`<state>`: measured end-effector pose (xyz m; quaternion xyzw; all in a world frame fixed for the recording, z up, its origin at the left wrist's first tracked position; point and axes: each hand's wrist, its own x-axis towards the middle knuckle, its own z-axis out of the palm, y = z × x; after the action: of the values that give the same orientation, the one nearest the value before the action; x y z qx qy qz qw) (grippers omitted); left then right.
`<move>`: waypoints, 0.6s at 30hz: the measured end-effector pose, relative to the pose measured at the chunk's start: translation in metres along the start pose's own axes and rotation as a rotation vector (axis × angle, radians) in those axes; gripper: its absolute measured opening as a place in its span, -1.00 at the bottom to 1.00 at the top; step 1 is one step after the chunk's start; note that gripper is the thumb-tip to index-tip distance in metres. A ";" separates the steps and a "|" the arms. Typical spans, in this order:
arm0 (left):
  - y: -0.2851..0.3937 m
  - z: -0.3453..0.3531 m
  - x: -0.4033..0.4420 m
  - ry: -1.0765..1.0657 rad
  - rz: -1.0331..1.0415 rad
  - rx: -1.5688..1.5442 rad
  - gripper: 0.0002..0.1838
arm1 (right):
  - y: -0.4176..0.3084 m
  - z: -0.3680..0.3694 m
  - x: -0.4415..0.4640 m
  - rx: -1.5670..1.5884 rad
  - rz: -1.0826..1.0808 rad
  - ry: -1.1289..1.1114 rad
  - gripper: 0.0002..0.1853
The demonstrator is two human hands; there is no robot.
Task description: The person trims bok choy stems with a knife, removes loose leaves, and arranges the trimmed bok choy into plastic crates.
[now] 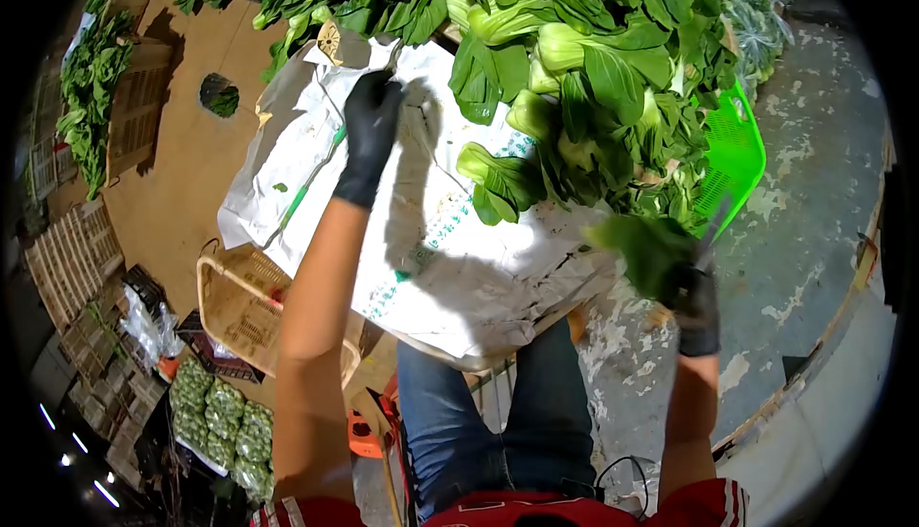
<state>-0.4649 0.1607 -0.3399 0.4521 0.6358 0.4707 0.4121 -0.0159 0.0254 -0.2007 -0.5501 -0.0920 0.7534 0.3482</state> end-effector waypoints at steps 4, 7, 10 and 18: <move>-0.053 -0.094 -0.068 0.108 0.207 0.807 -0.73 | -0.023 -0.031 -0.030 -0.473 -0.142 0.409 -0.56; -0.087 -0.139 -0.098 0.056 0.012 0.965 -0.72 | 0.015 -0.040 -0.018 -0.896 -0.187 0.609 -0.58; -0.082 -0.142 -0.098 0.004 0.105 1.016 -0.71 | 0.067 0.038 0.026 -1.269 -0.448 0.111 -0.57; -0.114 -0.162 -0.098 -0.015 0.124 0.980 -0.76 | 0.137 0.171 0.221 -2.153 -0.623 -0.076 -0.60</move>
<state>-0.6156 0.0132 -0.4062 0.6330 0.7513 0.1366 0.1269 -0.2605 0.1042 -0.3763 -0.4940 -0.8397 0.1776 -0.1386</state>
